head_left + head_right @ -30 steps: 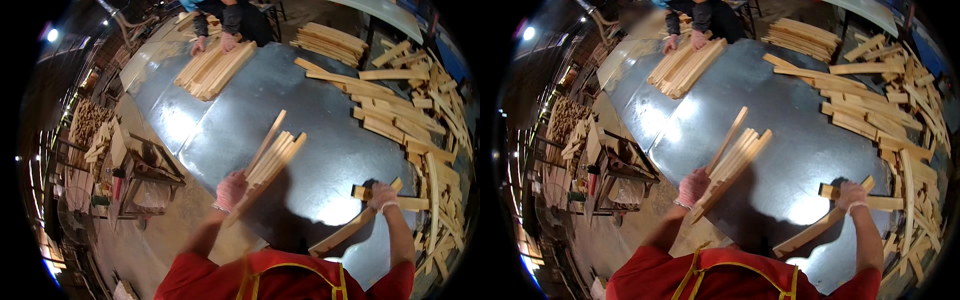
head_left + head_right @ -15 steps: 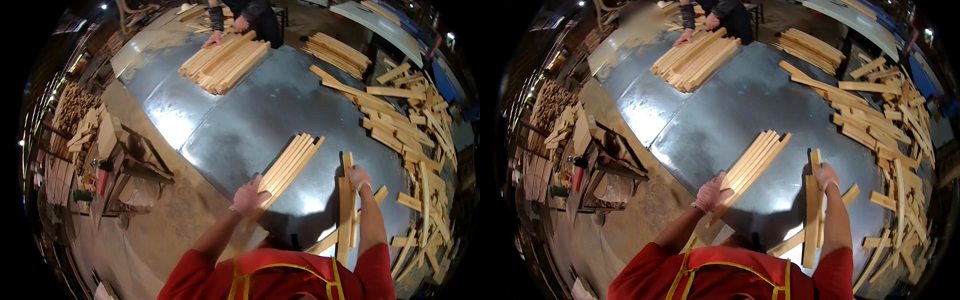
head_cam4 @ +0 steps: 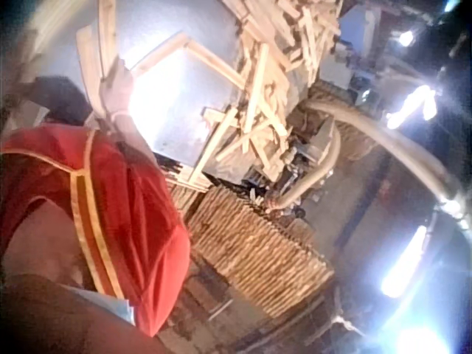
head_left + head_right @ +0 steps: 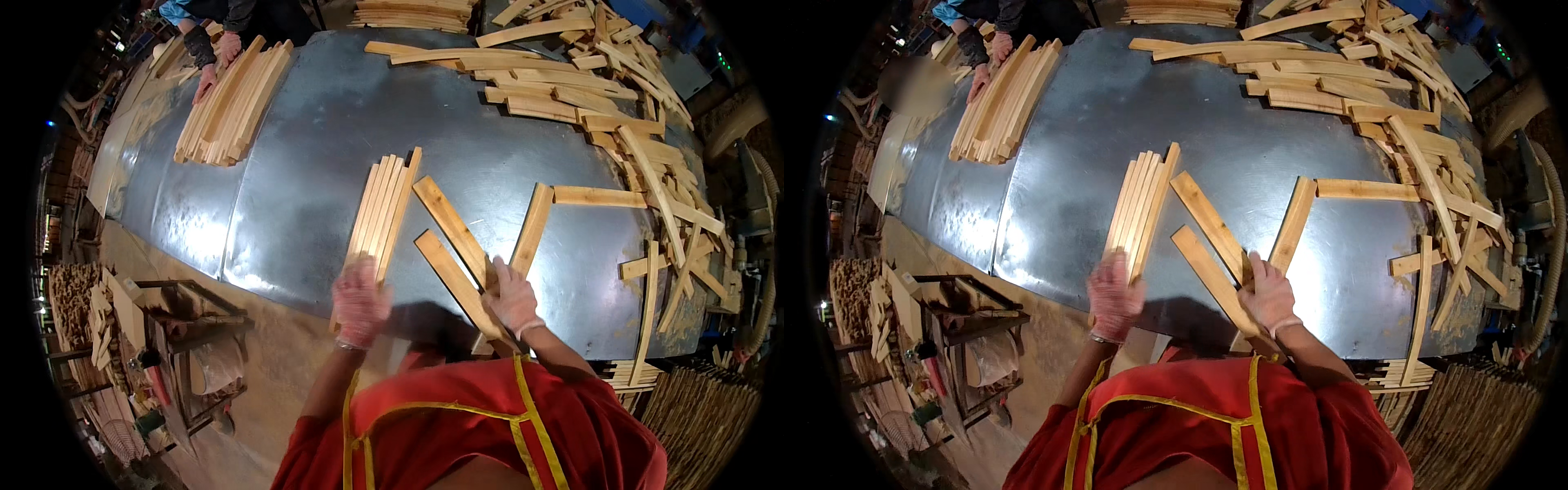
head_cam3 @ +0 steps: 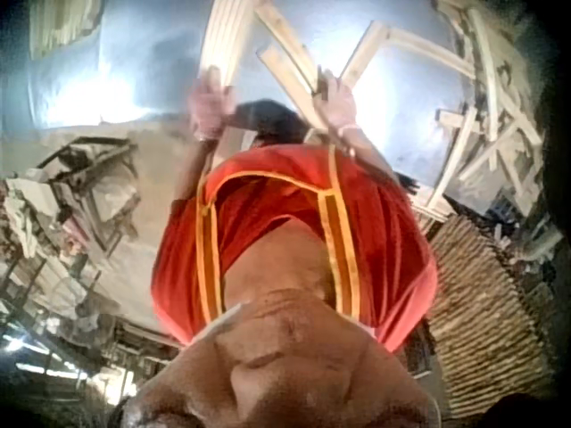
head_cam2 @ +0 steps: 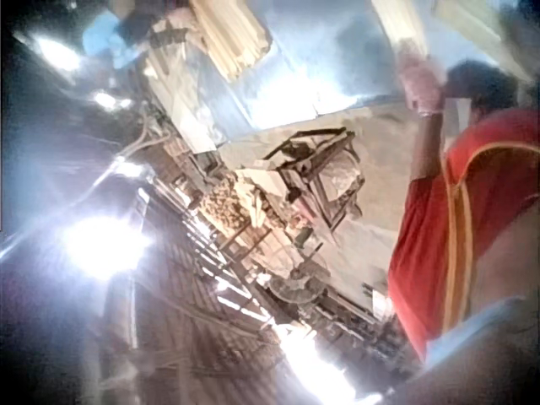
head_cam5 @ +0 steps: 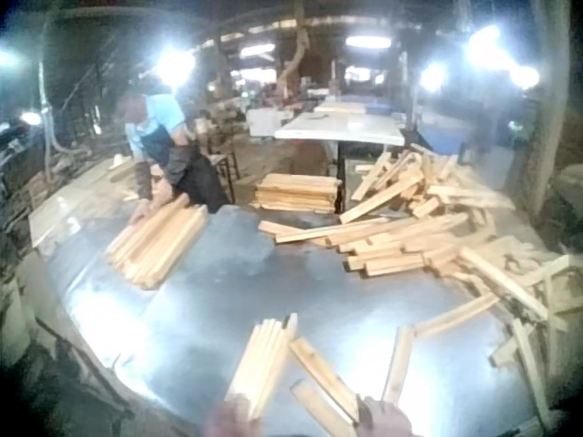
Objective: The person repeatedly picks up thin wooden planks from a large pile on a metal table and stacks them into a neat pile. Another person is visible in the background also handling wood. The camera wearer continues this repetitive stacking process throughout the clip.
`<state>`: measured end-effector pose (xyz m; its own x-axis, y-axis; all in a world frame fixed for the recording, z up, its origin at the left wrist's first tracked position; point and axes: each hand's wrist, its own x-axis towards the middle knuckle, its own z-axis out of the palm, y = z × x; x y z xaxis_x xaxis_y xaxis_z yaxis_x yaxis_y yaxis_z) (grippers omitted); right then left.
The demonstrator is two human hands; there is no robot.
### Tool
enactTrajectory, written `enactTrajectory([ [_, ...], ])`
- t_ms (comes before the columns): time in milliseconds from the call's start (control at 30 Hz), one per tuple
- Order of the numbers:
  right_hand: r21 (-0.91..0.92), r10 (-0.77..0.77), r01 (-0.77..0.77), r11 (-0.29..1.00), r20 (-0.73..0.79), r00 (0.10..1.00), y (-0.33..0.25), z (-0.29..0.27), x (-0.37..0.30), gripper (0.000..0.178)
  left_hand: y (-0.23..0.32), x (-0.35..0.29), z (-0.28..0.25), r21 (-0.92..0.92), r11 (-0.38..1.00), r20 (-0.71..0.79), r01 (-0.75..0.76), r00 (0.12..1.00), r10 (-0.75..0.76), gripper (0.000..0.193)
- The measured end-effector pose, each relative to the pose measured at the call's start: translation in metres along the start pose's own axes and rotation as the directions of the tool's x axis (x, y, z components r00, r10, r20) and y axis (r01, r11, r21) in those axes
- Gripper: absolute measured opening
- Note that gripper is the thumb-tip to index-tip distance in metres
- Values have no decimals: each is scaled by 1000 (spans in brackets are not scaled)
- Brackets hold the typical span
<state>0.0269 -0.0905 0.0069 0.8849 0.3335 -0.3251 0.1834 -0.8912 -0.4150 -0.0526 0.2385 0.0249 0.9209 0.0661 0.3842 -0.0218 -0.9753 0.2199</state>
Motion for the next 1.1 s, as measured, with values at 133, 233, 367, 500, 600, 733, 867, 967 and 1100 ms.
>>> enactTrajectory([
  [133, -53, -48, 56, 997, 137, 989, -7, -18, 22, 92, 72, 10, 44, -141, 888, 306, -438, 834, 460, 23],
  [233, 67, -24, 20, 998, 52, 998, -15, -45, 26, 89, 95, -1, 90, 16, 846, 253, -532, 821, 512, 39],
  [367, 138, 44, -24, 990, -141, 989, 87, -57, 55, 63, 119, 63, 31, -37, 806, 746, -591, 520, 416, 30],
  [500, 803, 217, -38, 595, -115, 969, 141, -78, 63, 69, 79, 88, -26, 53, 940, 737, -336, 648, 190, 31],
  [600, 978, 150, -7, 208, -25, 988, 109, -75, 64, 68, -5, 67, -76, 41, 980, 495, 195, 848, -190, 36],
  [733, 993, 157, -80, 89, 65, 985, 25, 24, 72, 53, -78, 1, -38, -66, 788, 324, 612, 760, -563, 37],
  [867, 920, -7, -109, 377, 121, 993, -95, 73, 38, 45, -92, -32, 2, -134, 816, 439, 563, 772, -460, 37],
  [967, 825, -194, -113, 554, 260, 946, -157, 65, 38, 55, -81, -4, -18, -165, 902, 511, 399, 817, -268, 37],
  [1100, 733, -335, 58, 677, 237, 912, -137, 66, 62, 78, -129, -50, 35, 77, 997, 529, 13, 847, -52, 52],
])
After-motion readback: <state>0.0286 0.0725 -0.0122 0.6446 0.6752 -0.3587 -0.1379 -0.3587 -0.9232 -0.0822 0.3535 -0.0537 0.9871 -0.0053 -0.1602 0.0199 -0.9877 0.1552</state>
